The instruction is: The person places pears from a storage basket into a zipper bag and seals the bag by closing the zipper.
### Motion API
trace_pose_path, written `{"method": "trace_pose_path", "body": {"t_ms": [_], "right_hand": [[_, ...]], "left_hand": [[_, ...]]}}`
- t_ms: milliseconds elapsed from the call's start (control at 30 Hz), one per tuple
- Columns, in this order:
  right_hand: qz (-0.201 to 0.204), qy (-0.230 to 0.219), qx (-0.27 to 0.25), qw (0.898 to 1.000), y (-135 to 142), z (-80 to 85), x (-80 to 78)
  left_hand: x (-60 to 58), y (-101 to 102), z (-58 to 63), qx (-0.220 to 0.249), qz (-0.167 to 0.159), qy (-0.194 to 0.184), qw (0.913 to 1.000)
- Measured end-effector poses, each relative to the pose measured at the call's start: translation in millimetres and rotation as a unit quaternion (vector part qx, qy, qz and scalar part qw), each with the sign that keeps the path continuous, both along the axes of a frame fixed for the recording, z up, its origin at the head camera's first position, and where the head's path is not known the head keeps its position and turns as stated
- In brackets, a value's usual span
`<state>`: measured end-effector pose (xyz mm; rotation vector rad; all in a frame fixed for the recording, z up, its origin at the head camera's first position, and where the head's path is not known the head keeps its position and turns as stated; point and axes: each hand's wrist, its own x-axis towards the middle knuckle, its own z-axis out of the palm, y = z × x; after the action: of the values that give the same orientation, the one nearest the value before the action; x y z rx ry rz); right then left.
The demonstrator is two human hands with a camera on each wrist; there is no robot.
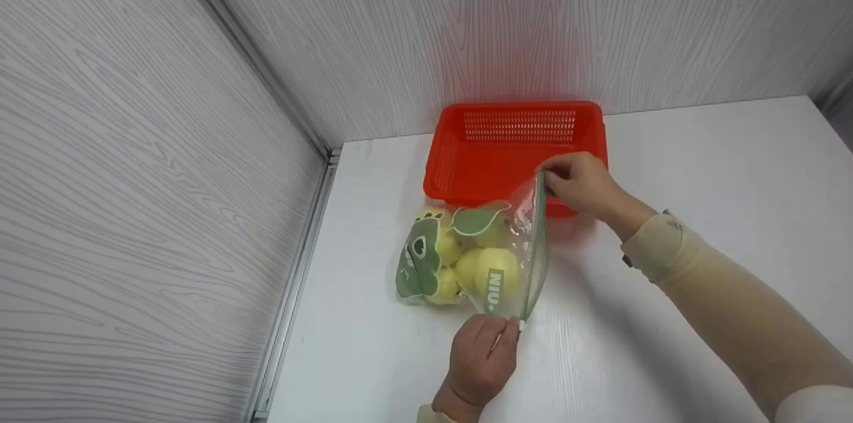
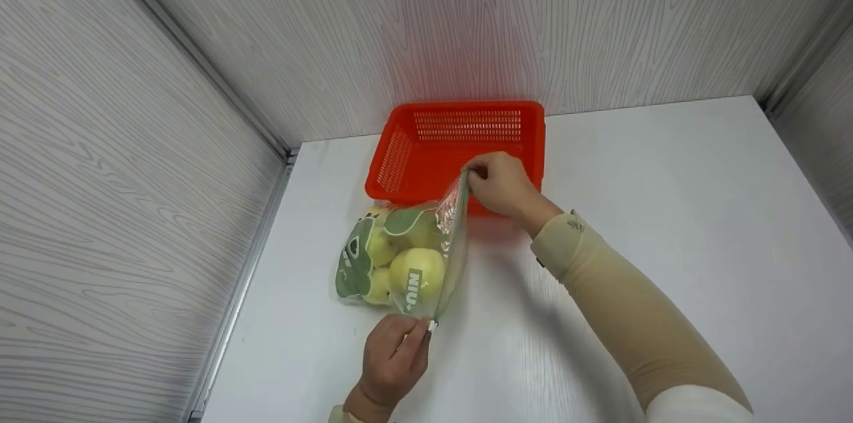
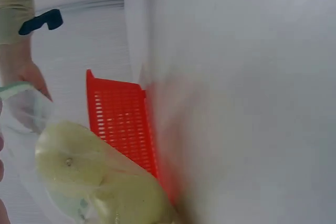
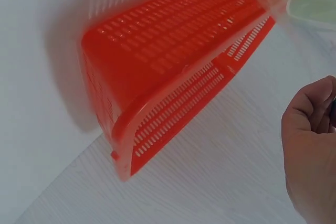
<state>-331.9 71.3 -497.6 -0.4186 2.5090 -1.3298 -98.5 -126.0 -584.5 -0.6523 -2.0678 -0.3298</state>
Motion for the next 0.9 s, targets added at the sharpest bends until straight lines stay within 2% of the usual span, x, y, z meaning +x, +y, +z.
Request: {"method": "trace_pose_path", "body": {"t_ms": [133,367,400,467,533,567,600,633,700,733,767,800,833,900], "right_hand": [[-0.017,-0.036,-0.018,0.999,5,2.1,-8.7],[-0.040,-0.070,-0.039,0.996,14,-10.2,-5.0],[-0.036,-0.062,-0.037,0.997,17,-12.0,-1.7],[-0.006,-0.013,-0.031,0.999,21,-15.4,9.8],[0.049,0.087,-0.030,0.995,25,-17.9,27.7],[0.085,0.151,-0.036,0.984,26,-18.9,38.6],[0.125,0.219,-0.049,0.966,27,-20.1,50.1],[0.168,0.281,-0.068,0.943,26,-20.9,62.3],[0.244,0.379,-0.099,0.887,23,-22.5,85.8],[0.270,0.418,-0.108,0.860,21,-23.3,96.0],[0.285,0.450,-0.112,0.839,17,-23.8,104.7],[0.291,0.476,-0.110,0.822,14,-24.3,111.5],[0.288,0.498,-0.104,0.812,11,-24.4,116.2],[0.263,0.532,-0.091,0.799,4,-24.0,118.2]], "left_hand": [[2.3,3,10.0,0.023,0.006,0.001,0.9997],[-1.9,14,5.3,-0.001,0.013,-0.044,0.9990],[-2.5,15,4.4,0.005,0.014,-0.051,0.9986],[-3.7,16,3.0,0.022,0.017,-0.061,0.9978],[-5.3,16,3.0,0.040,0.022,-0.067,0.9967],[-6.3,16,3.6,0.049,0.023,-0.067,0.9963],[-7.4,15,4.4,0.057,0.024,-0.065,0.9959],[-8.6,15,5.4,0.063,0.026,-0.061,0.9958],[-11.6,14,8.2,0.072,0.030,-0.051,0.9957],[-13.7,13,9.9,0.075,0.029,-0.045,0.9957],[-16.0,12,12.0,0.080,0.027,-0.038,0.9957],[-18.6,11,14.1,0.083,0.024,-0.030,0.9958],[-21.3,11,16.7,0.086,0.022,-0.024,0.9958],[-27.0,9,23.0,0.100,0.009,-0.012,0.9949]]}}
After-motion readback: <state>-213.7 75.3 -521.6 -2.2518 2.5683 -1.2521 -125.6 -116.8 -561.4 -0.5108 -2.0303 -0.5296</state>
